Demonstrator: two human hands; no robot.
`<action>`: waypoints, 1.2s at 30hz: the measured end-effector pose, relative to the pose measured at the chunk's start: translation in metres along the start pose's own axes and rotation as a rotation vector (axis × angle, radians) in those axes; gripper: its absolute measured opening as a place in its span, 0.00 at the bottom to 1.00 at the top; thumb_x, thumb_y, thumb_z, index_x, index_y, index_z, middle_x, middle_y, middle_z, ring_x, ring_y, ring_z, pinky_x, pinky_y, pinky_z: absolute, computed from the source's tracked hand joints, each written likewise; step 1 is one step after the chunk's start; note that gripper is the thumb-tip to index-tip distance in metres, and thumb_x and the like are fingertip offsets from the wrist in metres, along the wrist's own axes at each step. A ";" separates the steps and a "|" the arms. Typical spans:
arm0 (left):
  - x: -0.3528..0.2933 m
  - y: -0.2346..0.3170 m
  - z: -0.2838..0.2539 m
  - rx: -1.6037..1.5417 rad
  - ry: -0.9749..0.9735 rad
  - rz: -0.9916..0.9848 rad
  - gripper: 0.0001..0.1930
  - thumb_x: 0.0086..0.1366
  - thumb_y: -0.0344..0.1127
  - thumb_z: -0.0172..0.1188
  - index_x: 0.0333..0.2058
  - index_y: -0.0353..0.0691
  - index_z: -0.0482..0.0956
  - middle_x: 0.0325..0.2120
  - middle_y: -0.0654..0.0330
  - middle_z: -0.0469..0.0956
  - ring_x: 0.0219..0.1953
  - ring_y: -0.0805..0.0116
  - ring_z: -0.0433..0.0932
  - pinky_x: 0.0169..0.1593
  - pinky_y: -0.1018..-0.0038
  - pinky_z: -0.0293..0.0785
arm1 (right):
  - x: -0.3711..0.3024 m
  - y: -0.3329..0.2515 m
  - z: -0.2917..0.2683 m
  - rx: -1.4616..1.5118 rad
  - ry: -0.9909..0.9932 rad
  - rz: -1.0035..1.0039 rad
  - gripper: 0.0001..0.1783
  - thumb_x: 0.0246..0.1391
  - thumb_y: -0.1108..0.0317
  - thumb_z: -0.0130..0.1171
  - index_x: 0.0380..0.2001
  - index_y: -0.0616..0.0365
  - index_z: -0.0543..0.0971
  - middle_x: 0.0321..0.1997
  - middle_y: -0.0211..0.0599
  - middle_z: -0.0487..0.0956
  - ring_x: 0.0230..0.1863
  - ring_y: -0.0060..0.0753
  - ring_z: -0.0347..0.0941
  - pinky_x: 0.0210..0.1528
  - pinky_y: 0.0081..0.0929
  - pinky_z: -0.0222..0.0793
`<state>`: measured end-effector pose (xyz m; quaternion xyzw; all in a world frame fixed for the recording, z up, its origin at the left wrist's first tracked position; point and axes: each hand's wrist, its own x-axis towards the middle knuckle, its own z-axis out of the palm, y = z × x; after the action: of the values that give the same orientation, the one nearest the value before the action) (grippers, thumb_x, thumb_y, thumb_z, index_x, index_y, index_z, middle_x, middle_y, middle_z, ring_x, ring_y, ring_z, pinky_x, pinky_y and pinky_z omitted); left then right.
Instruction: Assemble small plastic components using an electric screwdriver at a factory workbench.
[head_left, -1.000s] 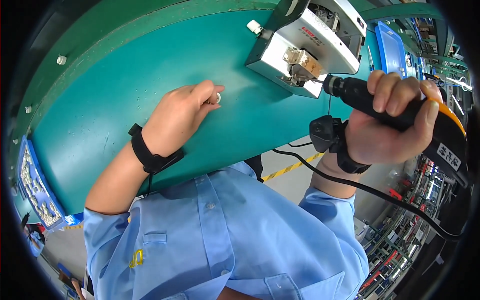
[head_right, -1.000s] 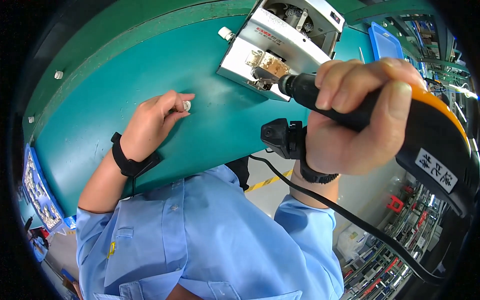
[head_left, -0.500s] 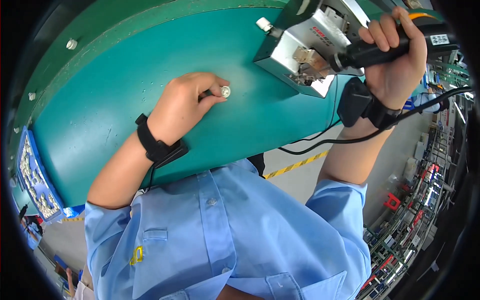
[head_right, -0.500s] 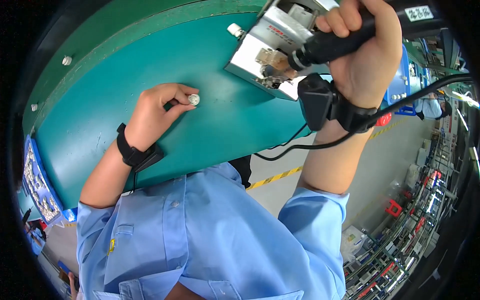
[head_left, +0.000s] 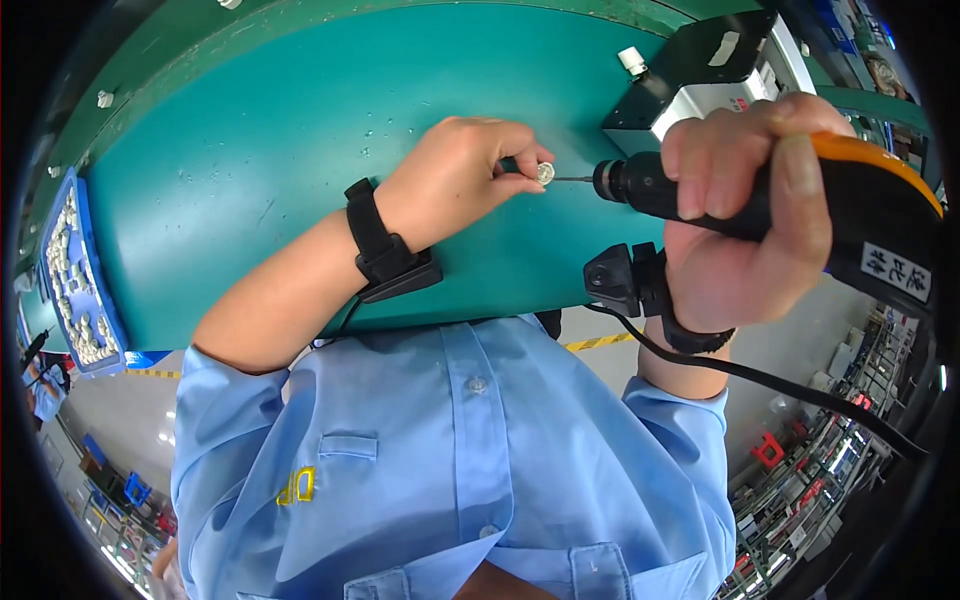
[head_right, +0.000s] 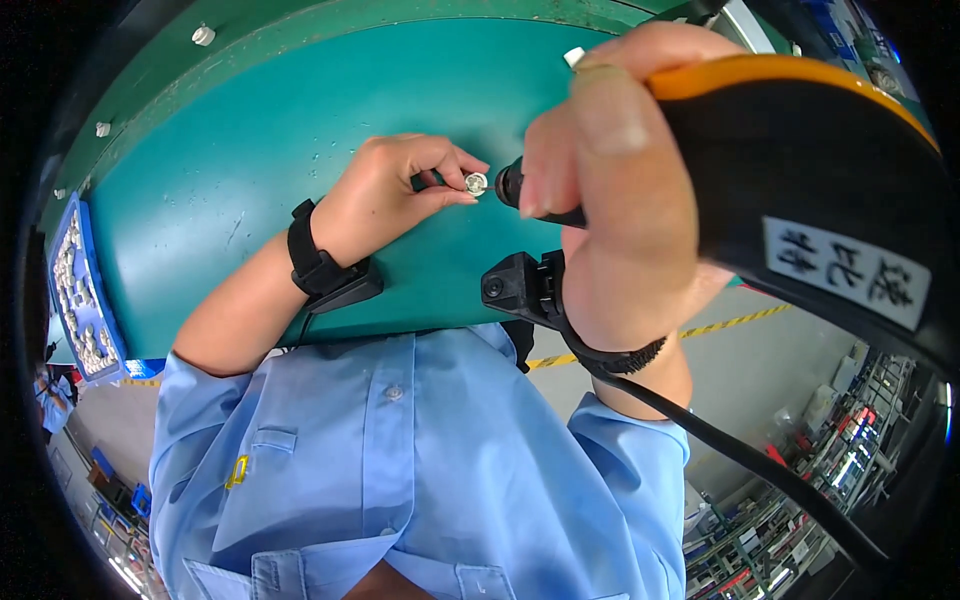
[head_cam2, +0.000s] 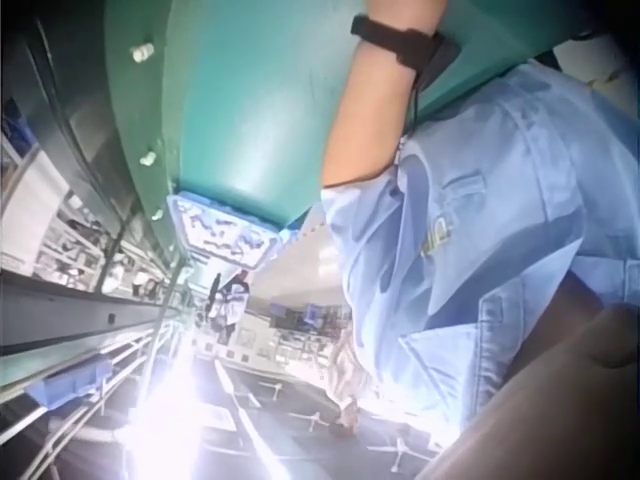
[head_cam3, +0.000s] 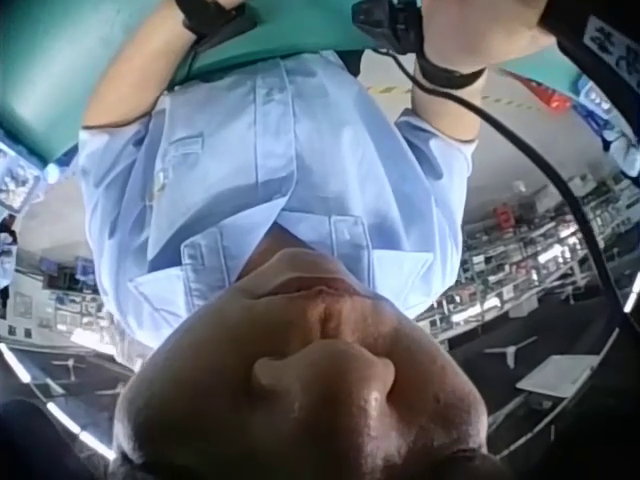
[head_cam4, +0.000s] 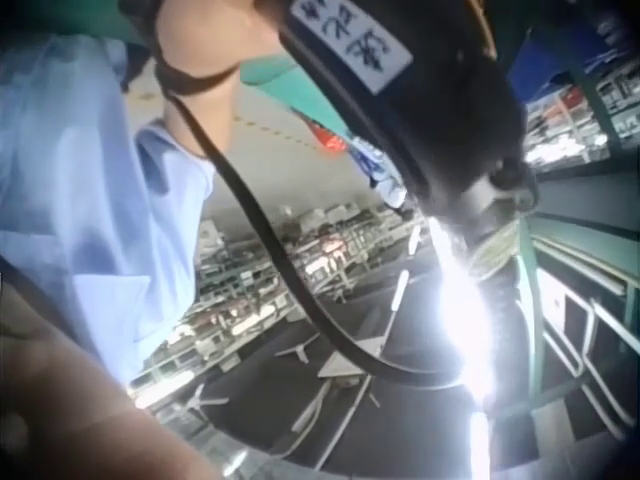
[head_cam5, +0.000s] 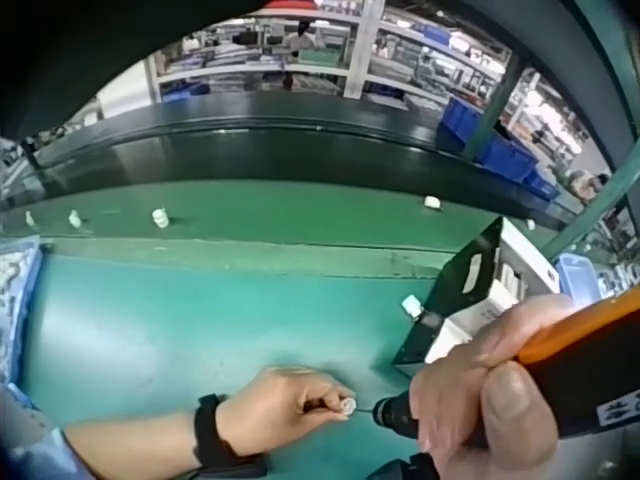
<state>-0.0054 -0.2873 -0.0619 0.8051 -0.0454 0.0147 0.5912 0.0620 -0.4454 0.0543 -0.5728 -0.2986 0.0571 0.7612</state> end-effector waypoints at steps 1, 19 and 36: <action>0.000 0.000 0.000 0.008 0.000 0.012 0.08 0.52 0.25 0.68 0.26 0.35 0.74 0.34 0.56 0.83 0.34 0.59 0.82 0.35 0.70 0.79 | -0.001 0.001 0.005 -0.057 0.042 0.046 0.13 0.61 0.63 0.42 0.41 0.62 0.69 0.16 0.28 0.62 0.17 0.23 0.57 0.26 0.28 0.57; 0.020 0.006 -0.016 0.241 0.026 0.167 0.07 0.56 0.27 0.62 0.32 0.38 0.73 0.28 0.55 0.77 0.36 0.50 0.76 0.39 0.60 0.73 | -0.006 -0.016 -0.022 0.198 0.123 -0.137 0.12 0.59 0.64 0.49 0.42 0.59 0.70 0.16 0.26 0.66 0.16 0.19 0.59 0.27 0.22 0.56; 0.057 -0.063 -0.227 1.041 0.832 -0.227 0.27 0.47 0.47 0.74 0.44 0.39 0.80 0.44 0.51 0.80 0.48 0.55 0.78 0.51 0.63 0.74 | -0.031 -0.073 -0.078 0.022 0.321 -0.395 0.19 0.61 0.58 0.48 0.47 0.63 0.72 0.18 0.21 0.59 0.21 0.18 0.56 0.32 0.24 0.52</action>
<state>0.0640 -0.0555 -0.0491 0.9121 0.2838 0.2812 0.0922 0.0584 -0.5485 0.0955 -0.4969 -0.2792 -0.1813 0.8014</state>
